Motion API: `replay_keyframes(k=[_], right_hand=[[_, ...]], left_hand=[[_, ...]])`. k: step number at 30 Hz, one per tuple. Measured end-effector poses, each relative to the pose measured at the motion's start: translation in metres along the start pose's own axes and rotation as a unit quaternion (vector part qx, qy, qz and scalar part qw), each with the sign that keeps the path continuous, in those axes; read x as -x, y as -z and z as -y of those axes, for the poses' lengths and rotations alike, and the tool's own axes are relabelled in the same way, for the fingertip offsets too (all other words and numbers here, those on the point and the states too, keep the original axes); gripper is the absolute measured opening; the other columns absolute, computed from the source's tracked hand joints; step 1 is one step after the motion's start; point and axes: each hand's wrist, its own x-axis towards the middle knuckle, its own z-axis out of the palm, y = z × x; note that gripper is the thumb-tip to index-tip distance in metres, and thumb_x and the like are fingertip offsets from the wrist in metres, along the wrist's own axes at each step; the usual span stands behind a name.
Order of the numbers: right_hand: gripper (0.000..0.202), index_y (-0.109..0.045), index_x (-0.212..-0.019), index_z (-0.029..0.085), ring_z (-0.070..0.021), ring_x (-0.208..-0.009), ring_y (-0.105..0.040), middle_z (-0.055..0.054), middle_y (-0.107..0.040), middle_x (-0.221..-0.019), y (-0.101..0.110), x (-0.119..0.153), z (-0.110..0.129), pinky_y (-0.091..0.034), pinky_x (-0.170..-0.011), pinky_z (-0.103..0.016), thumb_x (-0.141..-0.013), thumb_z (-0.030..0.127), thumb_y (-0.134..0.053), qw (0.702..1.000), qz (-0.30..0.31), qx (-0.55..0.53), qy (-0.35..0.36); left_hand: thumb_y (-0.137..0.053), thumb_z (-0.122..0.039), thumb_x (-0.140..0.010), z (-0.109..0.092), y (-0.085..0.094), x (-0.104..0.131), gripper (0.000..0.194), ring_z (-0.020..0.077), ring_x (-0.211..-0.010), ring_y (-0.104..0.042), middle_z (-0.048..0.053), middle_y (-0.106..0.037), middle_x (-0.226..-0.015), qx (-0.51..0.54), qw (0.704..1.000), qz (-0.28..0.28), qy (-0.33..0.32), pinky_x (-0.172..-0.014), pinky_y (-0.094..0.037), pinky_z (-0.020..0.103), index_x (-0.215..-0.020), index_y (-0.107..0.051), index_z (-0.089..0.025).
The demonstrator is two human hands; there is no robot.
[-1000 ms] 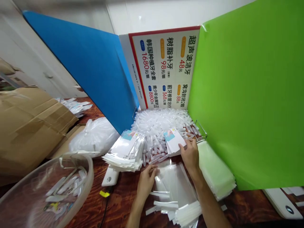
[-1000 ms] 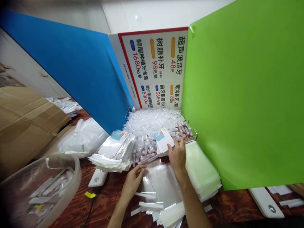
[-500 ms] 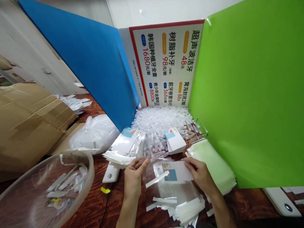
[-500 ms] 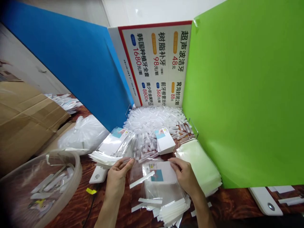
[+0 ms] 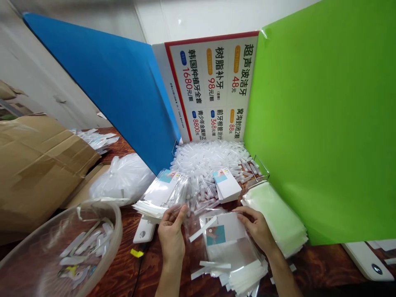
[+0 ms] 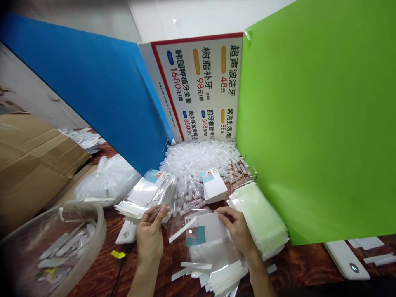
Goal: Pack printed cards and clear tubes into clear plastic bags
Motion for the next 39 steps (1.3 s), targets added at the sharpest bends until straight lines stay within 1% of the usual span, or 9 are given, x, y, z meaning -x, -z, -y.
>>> replay_keyframes(k=[7,13,16,24,27,30,32,35,39], right_hand=[[0.034,-0.07,-0.103,0.019,-0.01,-0.049,-0.044,0.002,-0.06,-0.069,-0.023,-0.007,-0.001,-0.034,-0.043,-0.021,-0.085,0.048,-0.069,0.997,-0.035,-0.065,-0.025],[0.03,-0.07,-0.099,0.019,-0.0098,-0.05,-0.042,0.003,-0.057,-0.068,-0.034,-0.011,0.001,-0.034,-0.045,-0.022,-0.086,0.047,-0.069,0.996,0.0,-0.085,-0.006],[0.03,-0.07,-0.099,0.019,-0.0098,-0.05,-0.041,0.004,-0.054,-0.065,-0.036,-0.012,0.003,-0.032,-0.045,-0.022,-0.086,0.046,-0.068,0.995,0.002,-0.095,-0.009],[0.033,-0.057,-0.116,0.023,-0.0139,-0.059,-0.056,0.003,-0.061,-0.072,-0.065,-0.006,0.008,-0.048,-0.06,-0.026,-0.087,0.036,-0.064,0.98,-0.011,-0.199,-0.011],[0.028,-0.052,-0.115,0.024,-0.0166,-0.067,-0.06,0.0,-0.063,-0.081,-0.064,-0.01,0.008,-0.051,-0.068,-0.03,-0.091,0.038,-0.058,0.984,-0.034,-0.177,0.017],[0.026,-0.055,-0.113,0.021,-0.0216,-0.078,-0.062,-0.005,-0.063,-0.087,-0.048,-0.028,0.008,-0.051,-0.073,-0.035,-0.094,0.04,-0.051,0.994,-0.075,0.024,0.073],[0.027,-0.059,-0.11,0.018,-0.0264,-0.09,-0.059,-0.011,-0.063,-0.098,-0.035,-0.046,0.008,-0.048,-0.082,-0.04,-0.095,0.038,-0.049,0.955,-0.126,0.234,0.133],[0.031,-0.063,-0.105,0.014,-0.0343,-0.1,-0.054,-0.019,-0.061,-0.105,-0.025,-0.07,0.006,-0.043,-0.085,-0.048,-0.095,0.04,-0.052,0.85,-0.176,0.484,0.113],[0.03,-0.066,-0.098,0.013,-0.0354,-0.096,-0.054,-0.021,-0.062,-0.103,-0.027,-0.082,-0.004,-0.041,-0.081,-0.047,-0.094,0.041,-0.057,0.775,-0.176,0.602,0.076]], left_hand=[[-0.087,-0.04,-0.065,0.008,-0.003,0.021,0.04,0.0203,-0.082,-0.073,0.005,-0.077,-0.086,-0.066,0.993,0.096,0.017,-0.074,-0.057,0.028,-0.091,-0.069,-0.016],[-0.092,-0.037,-0.056,0.005,-0.002,0.006,0.046,0.0153,-0.071,-0.071,0.002,-0.075,-0.079,-0.002,0.997,0.059,0.053,-0.071,-0.056,0.025,-0.089,-0.068,-0.015],[-0.092,-0.037,-0.056,0.002,0.002,0.0,0.047,0.0171,-0.073,-0.071,0.003,-0.076,-0.08,-0.01,0.995,0.085,0.06,-0.071,-0.056,0.027,-0.089,-0.067,-0.015],[-0.083,-0.046,-0.068,0.021,-0.014,0.035,0.05,0.026,-0.09,-0.073,0.013,-0.078,-0.1,-0.109,0.979,0.159,0.068,-0.081,-0.056,0.034,-0.103,-0.07,-0.012],[-0.081,-0.049,-0.068,0.004,-0.01,0.028,0.054,0.0274,-0.092,-0.072,0.013,-0.078,-0.103,-0.141,0.976,0.166,0.032,-0.079,-0.056,0.035,-0.107,-0.07,-0.013],[-0.081,-0.053,-0.066,-0.037,0.009,-0.007,0.049,0.0245,-0.081,-0.071,0.008,-0.078,-0.091,-0.215,0.964,0.153,-0.045,-0.072,-0.055,0.031,-0.098,-0.074,-0.016],[-0.08,-0.054,-0.066,-0.066,0.023,-0.04,0.043,0.022,-0.074,-0.067,0.005,-0.077,-0.082,-0.282,0.943,0.123,-0.129,-0.066,-0.051,0.028,-0.088,-0.075,-0.018],[-0.074,-0.052,-0.071,-0.092,0.034,-0.094,0.035,0.022,-0.073,-0.065,0.003,-0.074,-0.075,-0.419,0.872,0.122,-0.222,-0.065,-0.047,0.027,-0.086,-0.076,-0.02],[-0.072,-0.04,-0.072,-0.094,0.034,-0.14,0.024,0.0265,-0.082,-0.065,0.007,-0.075,-0.084,-0.585,0.738,0.12,-0.314,-0.074,-0.046,0.032,-0.088,-0.078,-0.023]])
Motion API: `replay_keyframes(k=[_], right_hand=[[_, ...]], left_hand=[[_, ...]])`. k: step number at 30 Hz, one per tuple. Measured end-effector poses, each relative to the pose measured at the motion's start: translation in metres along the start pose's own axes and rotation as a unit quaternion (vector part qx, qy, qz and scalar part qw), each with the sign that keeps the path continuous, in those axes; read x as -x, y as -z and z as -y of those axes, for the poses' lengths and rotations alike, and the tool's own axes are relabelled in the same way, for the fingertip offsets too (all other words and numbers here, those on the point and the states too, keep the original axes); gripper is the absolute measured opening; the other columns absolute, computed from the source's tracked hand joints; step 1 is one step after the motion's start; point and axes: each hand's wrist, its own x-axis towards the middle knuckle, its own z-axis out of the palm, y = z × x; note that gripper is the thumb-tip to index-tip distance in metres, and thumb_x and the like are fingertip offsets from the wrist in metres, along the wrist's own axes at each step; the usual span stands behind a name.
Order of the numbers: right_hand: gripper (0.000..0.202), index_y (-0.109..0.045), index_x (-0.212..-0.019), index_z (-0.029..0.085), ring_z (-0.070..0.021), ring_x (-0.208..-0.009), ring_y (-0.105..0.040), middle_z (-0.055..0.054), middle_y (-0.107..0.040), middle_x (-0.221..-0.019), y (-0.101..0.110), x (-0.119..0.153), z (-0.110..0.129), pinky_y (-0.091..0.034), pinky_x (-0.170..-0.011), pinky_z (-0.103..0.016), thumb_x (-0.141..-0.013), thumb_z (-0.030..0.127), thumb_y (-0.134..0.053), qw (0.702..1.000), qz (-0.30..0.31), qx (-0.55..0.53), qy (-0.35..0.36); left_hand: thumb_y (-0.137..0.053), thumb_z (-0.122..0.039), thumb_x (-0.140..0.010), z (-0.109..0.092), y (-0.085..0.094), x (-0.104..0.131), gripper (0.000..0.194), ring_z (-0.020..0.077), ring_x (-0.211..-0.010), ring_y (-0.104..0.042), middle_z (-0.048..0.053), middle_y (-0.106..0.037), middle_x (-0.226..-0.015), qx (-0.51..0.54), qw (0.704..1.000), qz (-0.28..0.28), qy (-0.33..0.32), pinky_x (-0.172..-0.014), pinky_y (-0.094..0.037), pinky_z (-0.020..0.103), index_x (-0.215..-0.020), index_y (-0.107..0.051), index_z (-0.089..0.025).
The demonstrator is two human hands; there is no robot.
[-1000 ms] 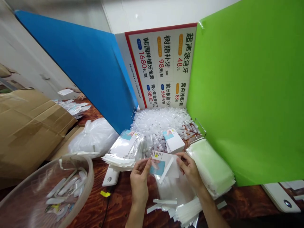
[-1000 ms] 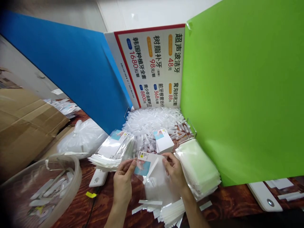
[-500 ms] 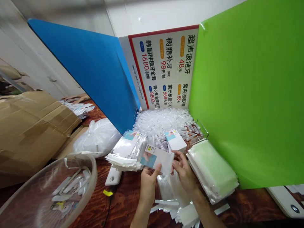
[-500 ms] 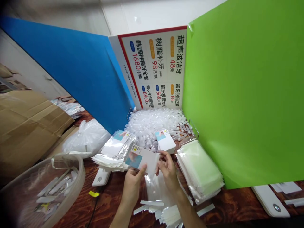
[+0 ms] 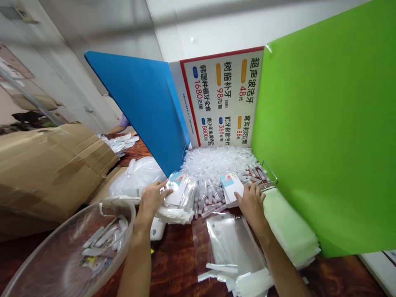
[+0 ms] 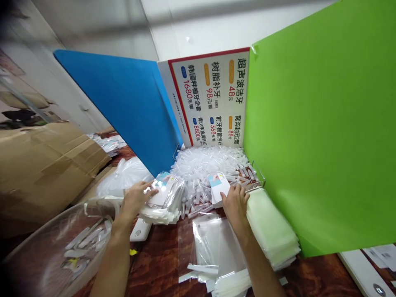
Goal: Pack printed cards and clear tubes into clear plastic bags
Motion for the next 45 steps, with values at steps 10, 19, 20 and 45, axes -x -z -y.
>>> replay_keyframes(k=[10,19,20,45], right_hand=[[0.027,-0.065,-0.111,0.014,-0.0319,-0.1,-0.06,-0.016,-0.068,-0.104,0.002,0.01,0.002,-0.046,-0.087,-0.046,-0.095,0.032,-0.053,0.97,-0.131,-0.203,-0.025],[0.038,-0.07,-0.115,0.017,-0.0227,-0.081,-0.069,-0.011,-0.075,-0.104,0.036,0.045,-0.031,-0.054,-0.066,-0.03,-0.09,0.045,-0.064,0.857,-0.11,-0.477,-0.157],[0.038,-0.071,-0.115,0.017,-0.0225,-0.079,-0.069,-0.01,-0.076,-0.102,0.038,0.051,-0.037,-0.054,-0.064,-0.029,-0.09,0.045,-0.065,0.858,-0.08,-0.483,-0.155],[0.023,-0.08,-0.102,0.024,-0.025,-0.093,-0.074,-0.007,-0.079,-0.104,0.052,0.076,-0.048,-0.06,-0.084,-0.035,-0.089,0.038,-0.066,0.842,0.15,-0.517,-0.025]], left_hand=[[-0.062,-0.045,-0.087,-0.077,-0.063,0.12,0.028,0.0268,-0.084,-0.066,0.008,-0.073,-0.093,0.134,0.991,-0.008,-0.009,-0.079,-0.049,0.035,-0.102,-0.069,-0.022],[-0.068,-0.031,-0.075,-0.062,-0.123,0.174,0.044,0.0248,-0.084,-0.067,0.004,-0.069,-0.084,0.231,0.935,0.174,0.206,-0.079,-0.048,0.035,-0.116,-0.062,-0.018],[-0.071,-0.036,-0.074,-0.057,-0.117,0.17,0.046,0.0224,-0.077,-0.065,0.001,-0.066,-0.077,0.296,0.914,0.172,0.219,-0.075,-0.048,0.033,-0.116,-0.063,-0.018],[-0.097,-0.034,-0.046,-0.119,-0.106,0.142,0.045,0.0108,-0.077,-0.064,0.002,-0.075,-0.085,0.68,0.622,0.046,0.386,-0.074,-0.049,0.021,-0.082,-0.078,-0.016]])
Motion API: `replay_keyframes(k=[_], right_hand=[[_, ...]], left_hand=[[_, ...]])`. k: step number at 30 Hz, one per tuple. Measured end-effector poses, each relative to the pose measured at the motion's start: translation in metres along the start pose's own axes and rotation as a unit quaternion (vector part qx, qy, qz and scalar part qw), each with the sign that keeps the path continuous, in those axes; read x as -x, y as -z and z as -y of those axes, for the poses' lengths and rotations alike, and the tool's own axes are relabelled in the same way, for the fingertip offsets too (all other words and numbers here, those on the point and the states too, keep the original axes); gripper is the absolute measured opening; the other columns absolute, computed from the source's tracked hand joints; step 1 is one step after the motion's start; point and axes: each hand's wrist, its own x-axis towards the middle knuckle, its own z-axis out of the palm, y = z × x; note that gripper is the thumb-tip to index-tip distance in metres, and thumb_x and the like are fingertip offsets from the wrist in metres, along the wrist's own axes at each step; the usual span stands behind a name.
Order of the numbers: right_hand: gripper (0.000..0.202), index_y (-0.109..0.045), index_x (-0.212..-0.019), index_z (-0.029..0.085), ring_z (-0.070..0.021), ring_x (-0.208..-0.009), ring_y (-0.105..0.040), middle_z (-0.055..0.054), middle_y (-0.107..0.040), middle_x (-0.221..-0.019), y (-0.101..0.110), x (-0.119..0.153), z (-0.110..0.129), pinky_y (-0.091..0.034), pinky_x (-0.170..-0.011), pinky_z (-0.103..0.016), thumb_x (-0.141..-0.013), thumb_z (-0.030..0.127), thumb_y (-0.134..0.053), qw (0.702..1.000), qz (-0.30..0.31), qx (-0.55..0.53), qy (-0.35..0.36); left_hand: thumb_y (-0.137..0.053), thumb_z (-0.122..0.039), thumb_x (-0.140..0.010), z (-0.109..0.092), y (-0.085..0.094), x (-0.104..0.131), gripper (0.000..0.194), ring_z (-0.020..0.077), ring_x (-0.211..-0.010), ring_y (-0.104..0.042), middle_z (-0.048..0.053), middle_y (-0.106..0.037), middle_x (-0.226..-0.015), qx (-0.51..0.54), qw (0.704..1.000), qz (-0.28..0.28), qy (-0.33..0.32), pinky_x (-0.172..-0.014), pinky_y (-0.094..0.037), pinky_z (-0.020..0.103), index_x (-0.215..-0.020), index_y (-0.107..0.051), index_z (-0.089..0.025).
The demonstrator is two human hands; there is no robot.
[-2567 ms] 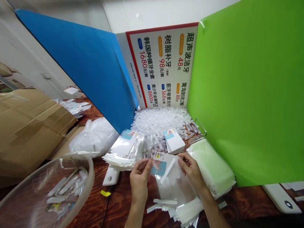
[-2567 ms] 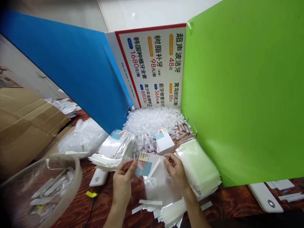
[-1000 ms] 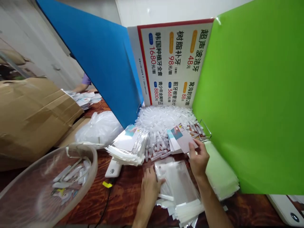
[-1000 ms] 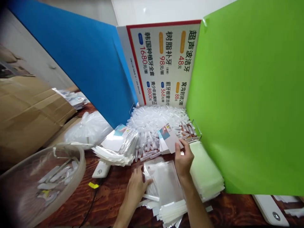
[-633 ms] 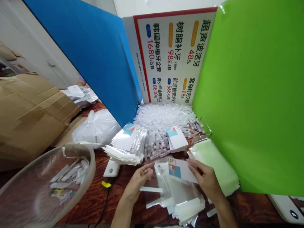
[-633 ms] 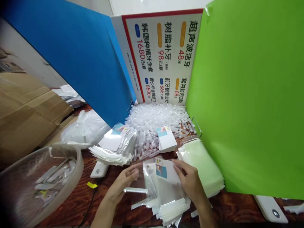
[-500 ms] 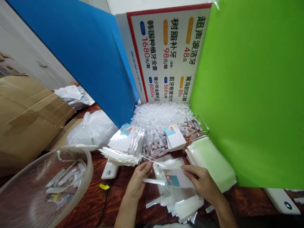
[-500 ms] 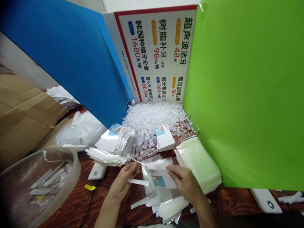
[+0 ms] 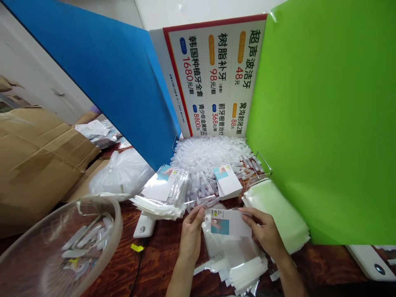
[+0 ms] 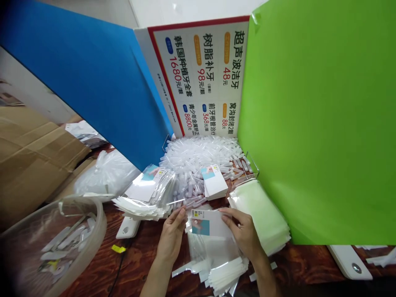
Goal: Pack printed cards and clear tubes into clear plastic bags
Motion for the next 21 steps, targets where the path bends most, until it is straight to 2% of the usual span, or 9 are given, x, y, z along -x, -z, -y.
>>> replay_keyframes(k=[5,9,13,15,18,21], right_hand=[[0.02,-0.08,-0.099,0.024,-0.0261,-0.095,-0.074,-0.007,-0.08,-0.101,0.004,-0.001,-0.002,-0.058,-0.088,-0.036,-0.09,0.032,-0.064,0.999,0.031,0.041,0.013],[0.02,-0.08,-0.102,0.026,-0.0248,-0.096,-0.073,-0.006,-0.079,-0.103,0.001,0.0,0.003,-0.058,-0.087,-0.035,-0.092,0.031,-0.063,0.998,0.058,0.033,0.023],[0.022,-0.079,-0.103,0.026,-0.025,-0.098,-0.072,-0.006,-0.078,-0.105,-0.002,-0.002,0.009,-0.057,-0.087,-0.035,-0.091,0.037,-0.065,1.0,0.01,-0.008,0.027],[0.026,-0.078,-0.105,0.024,-0.0223,-0.081,-0.071,-0.006,-0.078,-0.095,-0.003,-0.002,0.01,-0.058,-0.075,-0.033,-0.091,0.041,-0.065,0.999,-0.016,-0.03,0.01],[0.034,-0.074,-0.115,0.021,-0.0137,-0.051,-0.056,-0.001,-0.069,-0.069,-0.009,-0.002,0.011,-0.049,-0.051,-0.026,-0.093,0.044,-0.062,0.996,-0.017,-0.081,-0.033],[0.04,-0.063,-0.129,0.021,-0.0133,-0.053,-0.053,0.003,-0.059,-0.062,-0.023,-0.002,0.013,-0.047,-0.052,-0.025,-0.096,0.043,-0.057,0.988,0.0,-0.149,-0.046]], left_hand=[[-0.098,-0.033,-0.046,-0.001,0.007,-0.003,0.04,0.0063,-0.064,-0.059,-0.003,-0.068,-0.072,0.041,0.999,-0.021,-0.009,-0.065,-0.048,0.018,-0.074,-0.075,-0.016],[-0.097,-0.032,-0.049,-0.001,0.007,-0.005,0.039,0.0063,-0.064,-0.06,-0.003,-0.069,-0.073,0.035,0.999,-0.008,-0.009,-0.066,-0.049,0.018,-0.076,-0.074,-0.016],[-0.096,-0.036,-0.05,0.002,0.001,0.001,0.041,0.01,-0.071,-0.064,-0.001,-0.073,-0.078,-0.007,1.0,0.001,-0.018,-0.072,-0.05,0.021,-0.081,-0.076,-0.017],[-0.094,-0.038,-0.054,0.003,-0.003,0.006,0.04,0.0143,-0.079,-0.068,0.002,-0.076,-0.084,-0.04,0.998,0.023,-0.03,-0.079,-0.051,0.025,-0.084,-0.078,-0.017],[-0.089,-0.042,-0.063,0.007,-0.008,0.013,0.04,0.0225,-0.094,-0.07,0.008,-0.078,-0.096,-0.086,0.993,0.064,-0.041,-0.093,-0.05,0.033,-0.092,-0.078,-0.016],[-0.087,-0.046,-0.065,0.015,-0.014,0.019,0.048,0.0287,-0.106,-0.069,0.011,-0.078,-0.107,-0.104,0.992,0.066,-0.032,-0.101,-0.047,0.041,-0.101,-0.077,-0.017]])
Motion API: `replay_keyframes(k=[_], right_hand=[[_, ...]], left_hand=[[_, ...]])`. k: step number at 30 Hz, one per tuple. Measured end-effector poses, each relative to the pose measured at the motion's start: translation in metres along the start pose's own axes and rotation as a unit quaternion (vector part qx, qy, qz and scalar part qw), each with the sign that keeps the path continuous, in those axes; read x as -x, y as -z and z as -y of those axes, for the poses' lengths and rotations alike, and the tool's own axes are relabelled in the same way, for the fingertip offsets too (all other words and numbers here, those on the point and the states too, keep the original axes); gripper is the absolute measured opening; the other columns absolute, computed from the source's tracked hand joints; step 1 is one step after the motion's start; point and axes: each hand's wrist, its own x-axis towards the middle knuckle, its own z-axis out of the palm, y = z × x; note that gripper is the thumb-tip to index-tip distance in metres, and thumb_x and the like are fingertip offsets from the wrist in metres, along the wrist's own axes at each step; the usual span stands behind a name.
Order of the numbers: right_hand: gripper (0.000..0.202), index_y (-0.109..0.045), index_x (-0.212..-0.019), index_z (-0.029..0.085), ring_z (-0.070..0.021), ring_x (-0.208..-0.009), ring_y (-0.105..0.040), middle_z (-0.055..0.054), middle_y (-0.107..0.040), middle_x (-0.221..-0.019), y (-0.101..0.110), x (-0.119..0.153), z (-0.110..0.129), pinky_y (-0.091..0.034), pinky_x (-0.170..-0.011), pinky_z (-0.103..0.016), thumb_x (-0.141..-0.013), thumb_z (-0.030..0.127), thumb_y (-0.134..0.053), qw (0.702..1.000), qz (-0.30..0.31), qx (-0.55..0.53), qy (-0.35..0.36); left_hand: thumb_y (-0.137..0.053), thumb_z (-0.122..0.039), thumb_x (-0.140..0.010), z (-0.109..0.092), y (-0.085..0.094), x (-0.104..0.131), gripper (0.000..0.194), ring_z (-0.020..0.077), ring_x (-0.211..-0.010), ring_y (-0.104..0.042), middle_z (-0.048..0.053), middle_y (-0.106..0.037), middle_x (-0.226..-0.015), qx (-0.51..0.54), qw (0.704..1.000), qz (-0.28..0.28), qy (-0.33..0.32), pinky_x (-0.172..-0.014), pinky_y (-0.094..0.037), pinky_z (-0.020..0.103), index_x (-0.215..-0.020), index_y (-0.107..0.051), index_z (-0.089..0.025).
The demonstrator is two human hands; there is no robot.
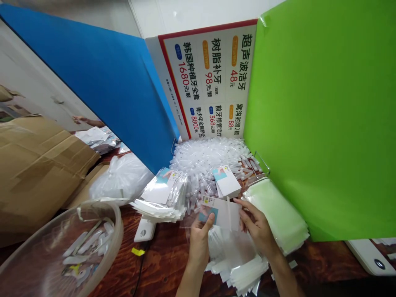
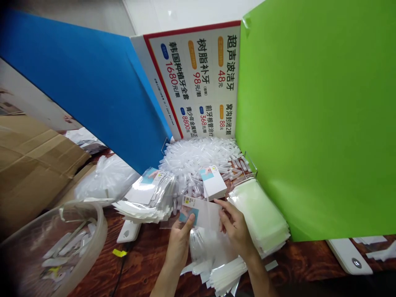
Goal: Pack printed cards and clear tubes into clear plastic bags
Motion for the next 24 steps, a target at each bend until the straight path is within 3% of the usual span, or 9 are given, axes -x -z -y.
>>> replay_keyframes(k=[4,7,11,13,15,17,19,21,24], right_hand=[[0.041,-0.053,-0.131,0.023,-0.0159,-0.066,-0.059,0.0,-0.063,-0.077,-0.023,-0.001,-0.006,-0.05,-0.062,-0.027,-0.094,0.041,-0.058,0.997,0.001,-0.072,0.024],[0.033,-0.052,-0.123,0.024,-0.0164,-0.069,-0.06,-0.002,-0.063,-0.084,-0.033,-0.004,-0.008,-0.051,-0.067,-0.029,-0.095,0.042,-0.055,0.996,-0.011,-0.085,0.036],[0.027,-0.055,-0.119,0.024,-0.0171,-0.073,-0.062,-0.004,-0.063,-0.095,-0.026,-0.012,0.001,-0.053,-0.073,-0.031,-0.097,0.039,-0.053,0.997,-0.001,-0.059,0.055],[0.024,-0.057,-0.115,0.023,-0.0179,-0.074,-0.061,-0.004,-0.063,-0.093,-0.018,-0.023,0.009,-0.053,-0.072,-0.031,-0.097,0.037,-0.051,0.997,-0.01,0.009,0.077],[0.022,-0.061,-0.11,0.021,-0.0213,-0.083,-0.062,-0.007,-0.065,-0.095,-0.011,-0.039,0.015,-0.051,-0.077,-0.033,-0.098,0.034,-0.047,0.983,-0.031,0.135,0.116],[0.025,-0.064,-0.106,0.018,-0.0274,-0.097,-0.06,-0.012,-0.066,-0.102,-0.009,-0.057,0.019,-0.047,-0.087,-0.04,-0.099,0.03,-0.043,0.939,-0.061,0.307,0.144],[0.031,-0.067,-0.105,0.013,-0.0342,-0.104,-0.057,-0.018,-0.065,-0.107,-0.011,-0.073,0.019,-0.042,-0.092,-0.049,-0.1,0.033,-0.044,0.873,-0.088,0.465,0.115],[0.038,-0.068,-0.108,0.008,-0.0395,-0.109,-0.054,-0.023,-0.064,-0.113,-0.017,-0.085,0.016,-0.038,-0.095,-0.054,-0.099,0.039,-0.049,0.817,-0.103,0.565,0.064],[0.045,-0.068,-0.11,0.003,-0.0425,-0.115,-0.051,-0.027,-0.062,-0.119,-0.026,-0.094,0.011,-0.034,-0.099,-0.056,-0.095,0.043,-0.057,0.784,-0.104,0.611,0.02]], left_hand=[[-0.09,-0.045,-0.06,0.008,-0.009,0.004,0.054,0.0324,-0.103,-0.071,0.016,-0.078,-0.106,-0.043,0.999,0.009,0.018,-0.098,-0.048,0.044,-0.101,-0.077,-0.013],[-0.088,-0.046,-0.063,-0.004,-0.006,0.003,0.05,0.0327,-0.099,-0.071,0.017,-0.078,-0.102,-0.081,0.996,0.043,0.017,-0.094,-0.05,0.042,-0.098,-0.077,-0.011],[-0.09,-0.047,-0.058,-0.069,0.02,-0.008,0.048,0.0329,-0.091,-0.072,0.015,-0.079,-0.09,-0.166,0.986,-0.013,-0.033,-0.084,-0.054,0.04,-0.09,-0.077,-0.014],[-0.092,-0.05,-0.051,-0.114,0.04,-0.019,0.051,0.0307,-0.085,-0.072,0.012,-0.079,-0.086,-0.214,0.969,-0.068,-0.099,-0.077,-0.054,0.037,-0.086,-0.075,-0.018],[-0.09,-0.057,-0.047,-0.155,0.061,-0.034,0.06,0.0278,-0.078,-0.071,0.008,-0.078,-0.083,-0.262,0.949,-0.078,-0.158,-0.069,-0.054,0.034,-0.09,-0.071,-0.02],[-0.085,-0.062,-0.052,-0.184,0.08,-0.052,0.059,0.0255,-0.073,-0.068,0.005,-0.076,-0.08,-0.344,0.917,-0.075,-0.189,-0.063,-0.05,0.03,-0.091,-0.07,-0.021],[-0.079,-0.061,-0.06,-0.197,0.095,-0.071,0.049,0.025,-0.072,-0.066,0.005,-0.073,-0.077,-0.46,0.859,-0.087,-0.207,-0.063,-0.047,0.03,-0.087,-0.071,-0.02],[-0.075,-0.054,-0.066,-0.198,0.106,-0.089,0.037,0.0265,-0.077,-0.065,0.007,-0.072,-0.08,-0.573,0.78,-0.1,-0.231,-0.069,-0.045,0.032,-0.081,-0.072,-0.02],[-0.071,-0.042,-0.072,-0.194,0.114,-0.105,0.026,0.031,-0.092,-0.063,0.012,-0.072,-0.097,-0.673,0.672,-0.118,-0.285,-0.079,-0.043,0.036,-0.086,-0.074,-0.021]])
